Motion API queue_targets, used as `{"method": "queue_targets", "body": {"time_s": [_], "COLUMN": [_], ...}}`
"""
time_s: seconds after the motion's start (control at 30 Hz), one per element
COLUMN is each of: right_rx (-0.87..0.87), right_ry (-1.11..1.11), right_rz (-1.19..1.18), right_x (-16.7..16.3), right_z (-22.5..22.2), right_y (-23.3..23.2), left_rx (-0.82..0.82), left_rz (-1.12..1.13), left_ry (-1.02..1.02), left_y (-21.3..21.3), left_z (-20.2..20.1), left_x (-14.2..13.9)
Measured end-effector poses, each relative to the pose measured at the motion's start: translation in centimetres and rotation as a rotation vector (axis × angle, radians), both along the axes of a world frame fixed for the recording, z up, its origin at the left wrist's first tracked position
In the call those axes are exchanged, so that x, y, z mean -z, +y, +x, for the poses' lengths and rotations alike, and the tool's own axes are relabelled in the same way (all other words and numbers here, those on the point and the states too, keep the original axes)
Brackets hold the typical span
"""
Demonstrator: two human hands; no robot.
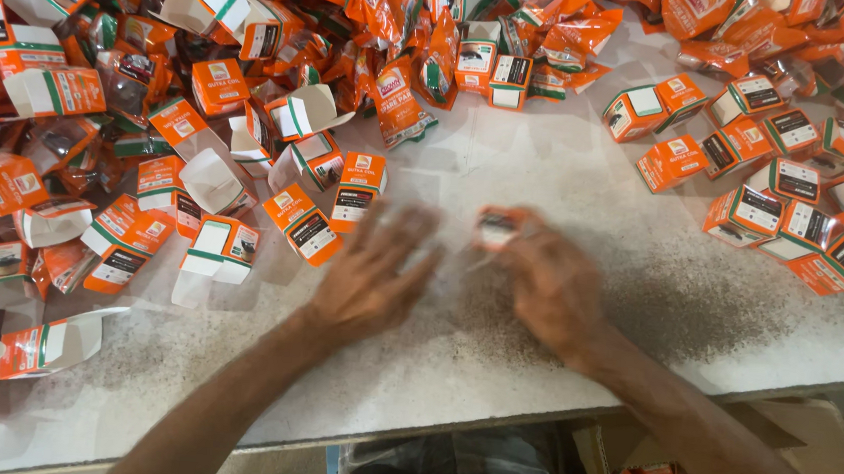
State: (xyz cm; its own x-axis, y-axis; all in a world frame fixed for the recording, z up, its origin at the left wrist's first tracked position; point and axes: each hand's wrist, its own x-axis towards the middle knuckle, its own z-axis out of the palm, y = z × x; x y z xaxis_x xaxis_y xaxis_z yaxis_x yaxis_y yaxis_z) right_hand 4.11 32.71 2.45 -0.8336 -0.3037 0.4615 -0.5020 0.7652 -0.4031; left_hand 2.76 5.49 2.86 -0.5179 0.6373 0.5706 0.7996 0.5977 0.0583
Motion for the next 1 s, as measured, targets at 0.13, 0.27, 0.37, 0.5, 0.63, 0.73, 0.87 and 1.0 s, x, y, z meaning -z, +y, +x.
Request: {"method": "queue_targets", "body": {"time_s": [0.13,0.27,0.37,0.5,0.63,0.73,0.87,1.0], "right_rx": [0.254,-0.111,-0.161,-0.018,-0.157,-0.142,-0.129,-0.092], "right_ry": [0.266,0.151,-0.152,-0.405,-0.194,-0.172,-0.237,-0.299], "right_rz": [0.206,0.056,-0.149,-0.308,-0.257,-0.235,-0.278,-0.240], "right_x": [-1.7,-0.4,0.8,1.4,1.6,1.3,0.6,0.3], "right_z": [-0.5,-0.5,-0.6,-1.3,-1.4,-1.2,-1.1,-1.2], "right_y": [1.3,-1.3,-2.2,-1.3,-1.1,-1.2,-1.1,-1.2], "left_rx": [-0.452,-0.124,0.104,-0.181,-0.420,-0.295,-0.121,0.097], "left_rz": [-0.102,0.081,0.284,0.019,-0.487,-0.462,-0.017,0.513], "left_ry": [0.138,-0.035,-0.343,0.025,0.309,0.090,-0.258,-0.158], "left_y": [-2.2,0.0,3.3,2.3,0.8,0.6,0.7,1.9], "left_z": [-1.6,-2.5,-3.9,-11.3,-14.5,-13.8,-9.4,-2.3], "left_x": [-1.1,-1.4,-1.3,-1.5,0.7,1.4,-0.3,-1.2]}}
